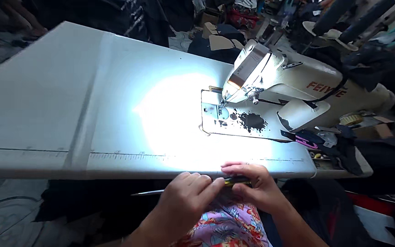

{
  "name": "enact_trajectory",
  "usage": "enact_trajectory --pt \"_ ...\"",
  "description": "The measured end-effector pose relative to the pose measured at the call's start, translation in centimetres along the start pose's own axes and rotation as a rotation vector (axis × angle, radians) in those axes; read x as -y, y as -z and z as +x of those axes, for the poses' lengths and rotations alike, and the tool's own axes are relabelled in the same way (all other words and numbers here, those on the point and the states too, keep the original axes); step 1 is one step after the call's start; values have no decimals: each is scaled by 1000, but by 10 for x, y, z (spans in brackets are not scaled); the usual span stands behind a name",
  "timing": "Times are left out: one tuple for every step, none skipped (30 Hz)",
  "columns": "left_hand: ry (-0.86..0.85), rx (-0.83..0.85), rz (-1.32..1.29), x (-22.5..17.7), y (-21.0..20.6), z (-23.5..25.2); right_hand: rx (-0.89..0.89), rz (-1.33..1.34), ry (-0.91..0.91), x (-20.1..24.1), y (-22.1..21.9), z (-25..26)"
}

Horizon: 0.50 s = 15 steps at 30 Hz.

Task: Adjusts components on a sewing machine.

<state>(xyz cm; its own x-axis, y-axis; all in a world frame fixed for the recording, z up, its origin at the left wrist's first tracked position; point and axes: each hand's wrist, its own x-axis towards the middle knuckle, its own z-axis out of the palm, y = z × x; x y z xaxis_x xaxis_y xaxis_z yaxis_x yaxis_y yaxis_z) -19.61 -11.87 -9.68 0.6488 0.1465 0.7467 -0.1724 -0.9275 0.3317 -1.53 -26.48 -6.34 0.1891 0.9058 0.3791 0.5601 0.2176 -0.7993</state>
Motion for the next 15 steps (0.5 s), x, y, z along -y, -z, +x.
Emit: enact_trajectory --pt "6 -13 11 10 4 3 -69 -66 -6 -5 5 6" --pt "17 -20 27 21 8 6 -158 -132 -29 -12 10 12" --pt "32 -20 45 31 10 8 -252 -201 -63 -20 16 19" --pt "45 -10 62 41 12 9 -324 -276 -108 -28 22 28" --pt "56 8 69 50 12 9 -361 -348 -160 -38 29 37" --pt "67 32 63 58 11 9 -379 -414 -195 -47 36 47" --pt "81 59 54 66 8 7 -393 -474 -226 -56 42 58" --pt "99 82 43 71 4 5 -395 -521 -254 -66 47 68" --pt "120 101 44 74 2 3 -394 -546 -280 -75 52 79" --pt "130 101 39 75 1 2 -398 -557 -303 -84 55 89" --pt "138 98 31 75 1 1 -409 -544 -335 -92 56 99" --pt "145 91 22 75 2 0 -436 -495 -381 -98 54 107" --pt "150 85 13 74 3 -1 -469 -416 -409 -103 51 114" --pt "153 81 1 74 5 -1 -513 -321 -398 -107 45 120" --pt "153 84 -14 74 6 -2 -560 -233 -385 -111 39 124"
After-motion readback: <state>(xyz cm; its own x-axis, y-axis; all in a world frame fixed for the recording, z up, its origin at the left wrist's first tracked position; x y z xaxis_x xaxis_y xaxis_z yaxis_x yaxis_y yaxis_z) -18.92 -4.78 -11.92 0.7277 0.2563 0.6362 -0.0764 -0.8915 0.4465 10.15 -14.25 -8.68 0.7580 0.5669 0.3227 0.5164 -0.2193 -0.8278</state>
